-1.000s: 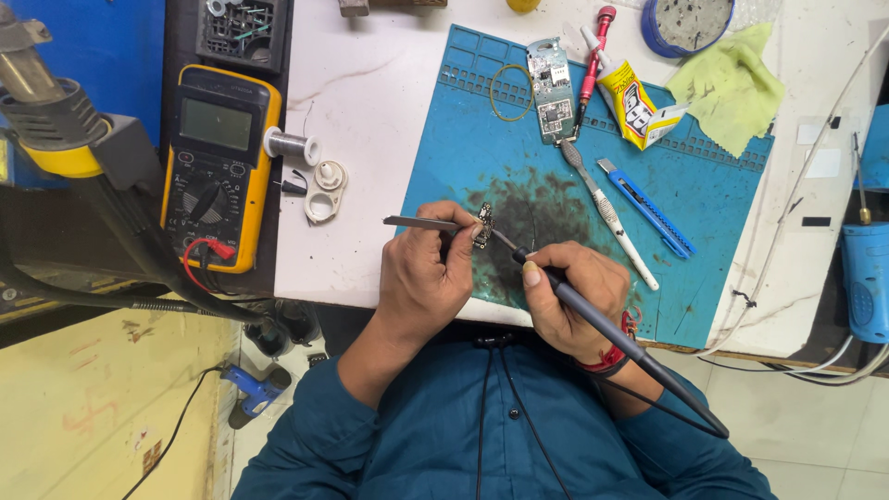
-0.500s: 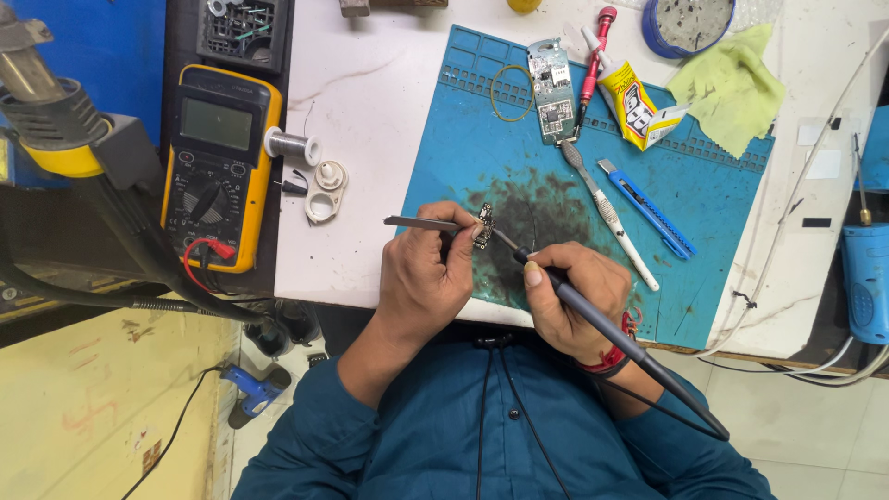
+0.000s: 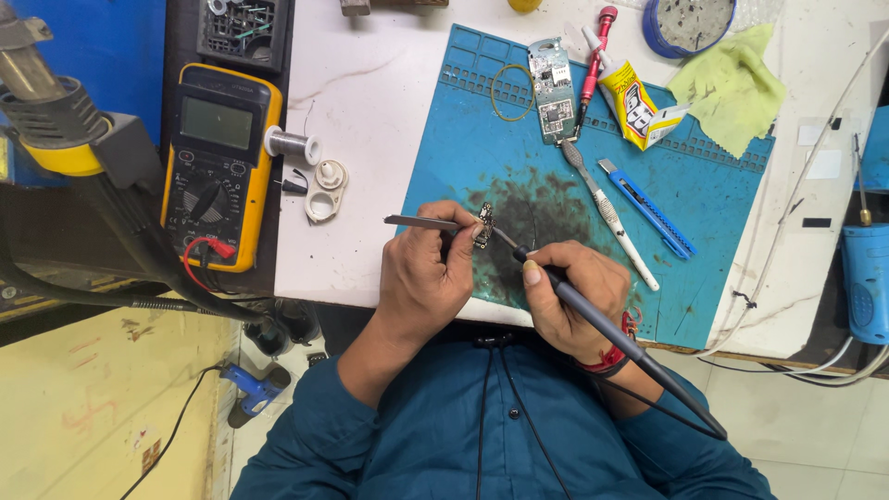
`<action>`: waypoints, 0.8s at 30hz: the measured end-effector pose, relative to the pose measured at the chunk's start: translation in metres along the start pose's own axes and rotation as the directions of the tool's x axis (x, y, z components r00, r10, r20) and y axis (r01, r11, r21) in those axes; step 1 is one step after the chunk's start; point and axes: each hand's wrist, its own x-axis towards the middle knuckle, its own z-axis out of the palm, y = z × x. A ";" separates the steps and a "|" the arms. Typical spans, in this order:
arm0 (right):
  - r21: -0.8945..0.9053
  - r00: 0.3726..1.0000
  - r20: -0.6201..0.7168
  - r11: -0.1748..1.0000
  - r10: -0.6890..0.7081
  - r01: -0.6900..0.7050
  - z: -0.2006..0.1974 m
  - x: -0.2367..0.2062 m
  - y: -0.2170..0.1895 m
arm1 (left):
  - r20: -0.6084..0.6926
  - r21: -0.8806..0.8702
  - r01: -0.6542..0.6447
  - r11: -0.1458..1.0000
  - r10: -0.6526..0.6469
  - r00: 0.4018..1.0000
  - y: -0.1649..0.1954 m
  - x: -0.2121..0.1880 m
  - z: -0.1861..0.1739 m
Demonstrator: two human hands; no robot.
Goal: The person solders a small circuit board at a repair workbench, holding the board with tweezers in one hand while applying a soldering iron to its components with the other hand, working on the board over a blue silicone mat throughout the episode.
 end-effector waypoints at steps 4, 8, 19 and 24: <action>0.008 1.000 -0.004 1.000 0.011 -0.011 0.000 0.000 0.000 | -0.001 0.009 -0.002 1.000 0.002 1.000 0.000 0.000 0.000; -0.003 1.000 -0.002 1.000 0.010 -0.010 0.000 0.000 0.000 | 0.007 0.023 0.020 1.000 -0.021 1.000 -0.001 -0.001 0.001; 0.000 1.000 -0.003 1.000 0.019 -0.019 0.000 0.000 -0.001 | -0.002 0.009 0.002 1.000 -0.002 1.000 0.000 -0.001 0.001; -0.001 1.000 -0.002 1.000 0.023 -0.023 -0.001 0.000 -0.001 | 0.000 0.013 0.007 1.000 -0.007 1.000 -0.001 0.000 0.001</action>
